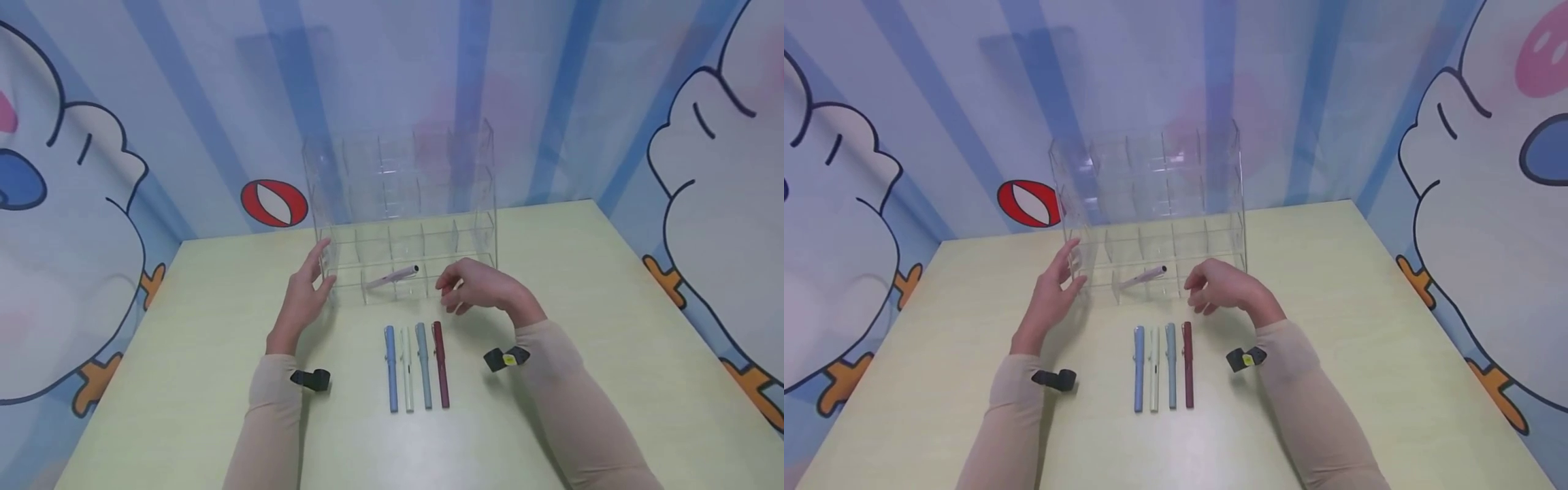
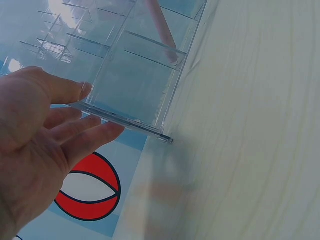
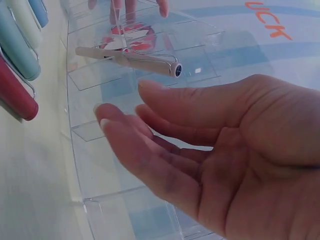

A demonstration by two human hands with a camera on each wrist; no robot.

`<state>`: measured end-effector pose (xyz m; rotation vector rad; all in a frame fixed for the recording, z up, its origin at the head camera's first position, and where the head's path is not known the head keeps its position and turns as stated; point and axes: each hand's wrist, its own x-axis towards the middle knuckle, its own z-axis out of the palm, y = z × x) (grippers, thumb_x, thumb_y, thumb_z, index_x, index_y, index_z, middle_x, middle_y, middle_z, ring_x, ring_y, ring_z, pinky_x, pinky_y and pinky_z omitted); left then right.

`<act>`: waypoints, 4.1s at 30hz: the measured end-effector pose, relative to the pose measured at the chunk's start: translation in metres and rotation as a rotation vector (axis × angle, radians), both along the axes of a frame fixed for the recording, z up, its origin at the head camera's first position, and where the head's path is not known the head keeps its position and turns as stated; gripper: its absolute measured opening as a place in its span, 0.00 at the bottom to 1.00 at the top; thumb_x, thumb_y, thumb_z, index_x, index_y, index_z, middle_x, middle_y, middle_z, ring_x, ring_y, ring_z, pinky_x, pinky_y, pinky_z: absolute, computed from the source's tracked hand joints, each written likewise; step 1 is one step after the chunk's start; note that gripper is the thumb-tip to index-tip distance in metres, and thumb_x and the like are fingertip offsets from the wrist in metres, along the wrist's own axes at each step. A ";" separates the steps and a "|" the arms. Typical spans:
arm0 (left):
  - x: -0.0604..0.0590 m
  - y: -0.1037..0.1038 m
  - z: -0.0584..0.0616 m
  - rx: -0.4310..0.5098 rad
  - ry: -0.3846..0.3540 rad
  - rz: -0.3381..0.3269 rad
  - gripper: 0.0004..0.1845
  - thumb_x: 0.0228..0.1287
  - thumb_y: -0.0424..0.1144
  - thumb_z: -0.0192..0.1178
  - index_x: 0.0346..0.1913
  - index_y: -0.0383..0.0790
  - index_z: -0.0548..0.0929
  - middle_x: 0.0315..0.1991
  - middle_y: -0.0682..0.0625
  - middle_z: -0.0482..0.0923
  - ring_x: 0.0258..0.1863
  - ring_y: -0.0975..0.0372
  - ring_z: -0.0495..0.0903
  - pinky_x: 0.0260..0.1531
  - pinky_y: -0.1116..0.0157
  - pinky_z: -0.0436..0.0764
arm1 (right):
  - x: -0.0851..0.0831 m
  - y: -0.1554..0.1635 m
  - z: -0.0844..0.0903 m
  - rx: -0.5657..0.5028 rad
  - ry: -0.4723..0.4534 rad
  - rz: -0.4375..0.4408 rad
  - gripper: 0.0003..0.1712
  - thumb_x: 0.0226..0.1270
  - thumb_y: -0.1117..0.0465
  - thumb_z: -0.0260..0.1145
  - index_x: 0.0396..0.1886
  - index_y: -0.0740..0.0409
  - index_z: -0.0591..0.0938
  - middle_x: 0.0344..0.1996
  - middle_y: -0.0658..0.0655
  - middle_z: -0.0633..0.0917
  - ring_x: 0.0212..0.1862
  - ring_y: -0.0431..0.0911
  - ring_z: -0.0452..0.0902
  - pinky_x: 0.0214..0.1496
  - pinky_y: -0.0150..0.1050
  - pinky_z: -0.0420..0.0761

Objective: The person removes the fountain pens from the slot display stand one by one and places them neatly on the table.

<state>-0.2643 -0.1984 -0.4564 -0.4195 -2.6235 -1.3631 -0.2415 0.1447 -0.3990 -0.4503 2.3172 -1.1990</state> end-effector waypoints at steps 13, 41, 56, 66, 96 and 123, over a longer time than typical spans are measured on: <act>0.000 -0.003 0.004 -0.002 0.015 0.009 0.40 0.73 0.31 0.58 0.78 0.65 0.55 0.77 0.45 0.56 0.69 0.44 0.66 0.66 0.46 0.68 | -0.008 -0.004 0.005 -0.143 0.172 -0.088 0.17 0.68 0.70 0.65 0.56 0.69 0.78 0.47 0.65 0.80 0.48 0.61 0.82 0.46 0.44 0.86; 0.000 -0.001 -0.001 0.005 0.004 -0.005 0.39 0.72 0.31 0.59 0.78 0.63 0.56 0.77 0.44 0.57 0.69 0.43 0.66 0.64 0.44 0.71 | -0.010 -0.030 -0.029 -0.297 0.595 -0.116 0.24 0.62 0.73 0.71 0.58 0.69 0.78 0.53 0.65 0.81 0.56 0.57 0.78 0.61 0.50 0.77; 0.002 -0.001 -0.002 0.002 0.009 0.013 0.40 0.71 0.30 0.59 0.78 0.63 0.56 0.78 0.47 0.56 0.68 0.43 0.67 0.64 0.45 0.71 | -0.013 -0.042 -0.040 -0.162 0.733 -0.071 0.26 0.63 0.75 0.68 0.62 0.63 0.79 0.60 0.60 0.81 0.65 0.54 0.73 0.66 0.49 0.74; 0.001 0.001 0.001 0.003 0.012 0.001 0.40 0.71 0.29 0.59 0.79 0.59 0.56 0.77 0.45 0.56 0.68 0.41 0.67 0.63 0.44 0.71 | -0.011 -0.048 -0.038 -0.097 0.799 -0.065 0.25 0.63 0.78 0.66 0.60 0.63 0.80 0.58 0.62 0.82 0.63 0.56 0.75 0.66 0.49 0.74; 0.002 0.001 0.001 0.014 0.021 -0.006 0.39 0.72 0.30 0.58 0.79 0.60 0.56 0.77 0.45 0.57 0.68 0.41 0.67 0.63 0.44 0.71 | -0.015 -0.054 -0.048 -0.079 0.841 -0.069 0.16 0.64 0.72 0.69 0.52 0.63 0.84 0.50 0.60 0.86 0.55 0.54 0.80 0.58 0.50 0.79; 0.001 0.002 -0.001 0.010 0.011 0.000 0.41 0.72 0.31 0.58 0.78 0.68 0.55 0.78 0.48 0.56 0.69 0.44 0.67 0.64 0.46 0.71 | -0.018 -0.045 -0.045 -0.319 0.717 -0.176 0.11 0.69 0.65 0.68 0.49 0.58 0.86 0.47 0.56 0.87 0.53 0.50 0.81 0.58 0.56 0.79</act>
